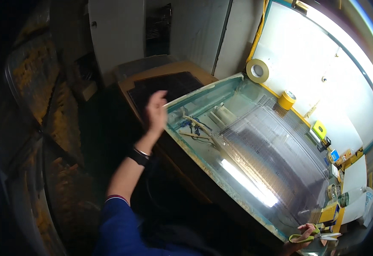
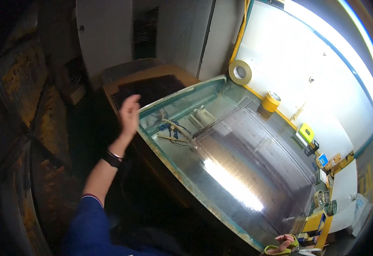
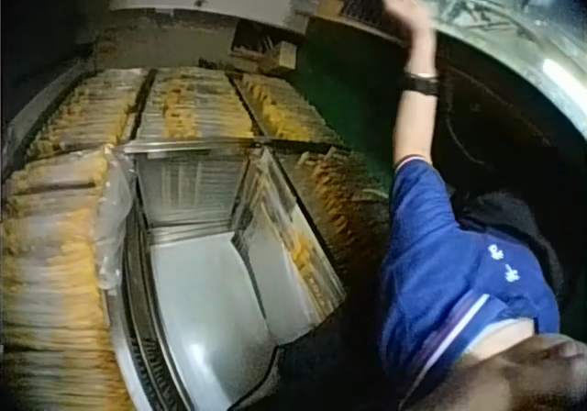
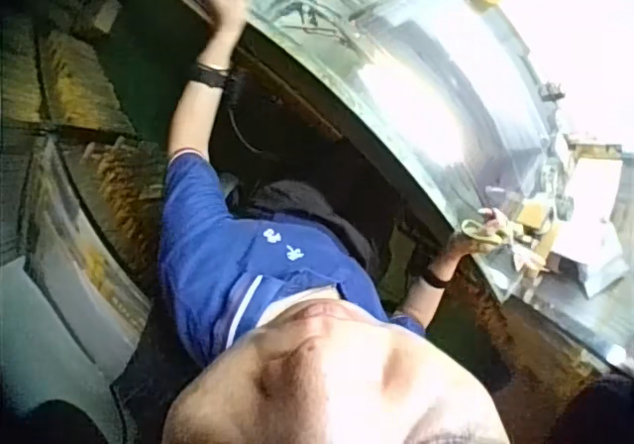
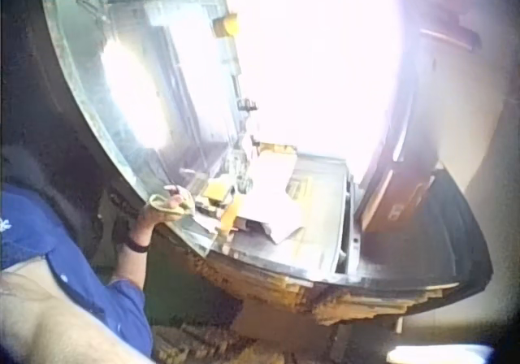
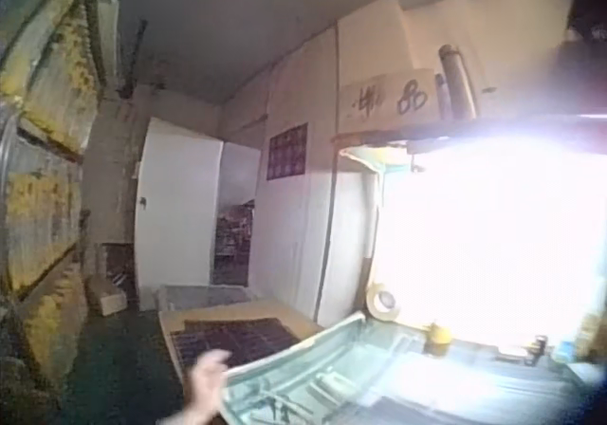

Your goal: Cutting a patterned electronic or solar film sheet with scissors.

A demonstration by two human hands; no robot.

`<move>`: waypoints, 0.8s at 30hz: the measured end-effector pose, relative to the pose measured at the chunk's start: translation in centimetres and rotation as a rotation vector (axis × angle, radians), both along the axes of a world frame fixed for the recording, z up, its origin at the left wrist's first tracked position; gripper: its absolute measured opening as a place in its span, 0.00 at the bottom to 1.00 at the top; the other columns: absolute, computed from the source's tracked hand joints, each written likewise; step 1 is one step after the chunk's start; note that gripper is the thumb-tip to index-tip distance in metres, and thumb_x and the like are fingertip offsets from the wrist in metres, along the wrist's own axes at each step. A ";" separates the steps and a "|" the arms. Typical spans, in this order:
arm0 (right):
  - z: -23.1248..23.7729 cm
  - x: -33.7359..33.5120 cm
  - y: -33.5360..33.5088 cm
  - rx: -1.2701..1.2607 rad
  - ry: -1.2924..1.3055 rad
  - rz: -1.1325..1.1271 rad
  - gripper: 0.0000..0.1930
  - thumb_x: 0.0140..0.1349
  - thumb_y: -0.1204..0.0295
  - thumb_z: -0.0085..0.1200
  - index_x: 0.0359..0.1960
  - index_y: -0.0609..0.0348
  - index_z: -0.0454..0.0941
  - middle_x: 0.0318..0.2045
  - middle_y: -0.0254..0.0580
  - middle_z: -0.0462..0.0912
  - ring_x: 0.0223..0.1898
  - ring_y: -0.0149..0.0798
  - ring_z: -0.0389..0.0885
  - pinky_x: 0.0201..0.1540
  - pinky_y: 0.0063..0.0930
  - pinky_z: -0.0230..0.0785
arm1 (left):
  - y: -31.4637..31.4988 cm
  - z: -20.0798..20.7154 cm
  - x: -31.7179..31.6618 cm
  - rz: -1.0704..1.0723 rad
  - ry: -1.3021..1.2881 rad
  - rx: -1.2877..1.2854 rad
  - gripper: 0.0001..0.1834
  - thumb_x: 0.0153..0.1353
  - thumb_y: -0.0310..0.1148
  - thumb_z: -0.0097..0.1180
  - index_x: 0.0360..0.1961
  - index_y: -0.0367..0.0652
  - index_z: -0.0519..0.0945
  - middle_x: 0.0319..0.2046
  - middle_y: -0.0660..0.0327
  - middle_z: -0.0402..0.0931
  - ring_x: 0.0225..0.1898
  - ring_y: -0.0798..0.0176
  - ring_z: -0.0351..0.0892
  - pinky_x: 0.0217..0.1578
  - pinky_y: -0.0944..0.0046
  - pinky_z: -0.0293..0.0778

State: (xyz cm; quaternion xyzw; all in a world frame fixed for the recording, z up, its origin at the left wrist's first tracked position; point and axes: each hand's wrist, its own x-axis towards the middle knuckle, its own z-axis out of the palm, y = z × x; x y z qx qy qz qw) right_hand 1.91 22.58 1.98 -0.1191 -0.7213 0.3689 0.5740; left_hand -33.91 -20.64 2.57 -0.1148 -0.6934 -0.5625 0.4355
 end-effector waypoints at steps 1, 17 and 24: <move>0.4 -0.2 -0.4 0.068 0.000 -0.037 0.15 0.63 0.64 0.38 0.29 0.66 0.67 0.26 0.43 0.68 0.24 0.35 0.67 0.29 0.26 0.64 | -4.5 -2.4 -2.2 0.262 0.027 -0.063 0.17 0.53 0.21 0.43 0.46 0.40 0.71 0.43 0.53 0.73 0.46 0.56 0.72 0.46 0.62 0.67; 1.2 -0.7 -1.2 0.387 -0.112 -0.163 0.12 0.63 0.69 0.37 0.33 0.67 0.68 0.25 0.44 0.69 0.26 0.39 0.69 0.29 0.30 0.67 | -11.7 -17.4 -4.7 0.140 -0.529 -1.295 0.10 0.52 0.26 0.44 0.35 0.41 0.76 0.34 0.52 0.75 0.35 0.50 0.77 0.33 0.55 0.74; 4.2 -1.6 -4.0 0.411 -0.216 -0.226 0.17 0.62 0.68 0.35 0.18 0.64 0.66 0.21 0.42 0.68 0.23 0.37 0.68 0.28 0.29 0.61 | -11.8 -10.9 -3.2 0.197 -0.866 -1.477 0.07 0.52 0.27 0.46 0.31 0.42 0.76 0.33 0.53 0.76 0.37 0.52 0.77 0.34 0.56 0.74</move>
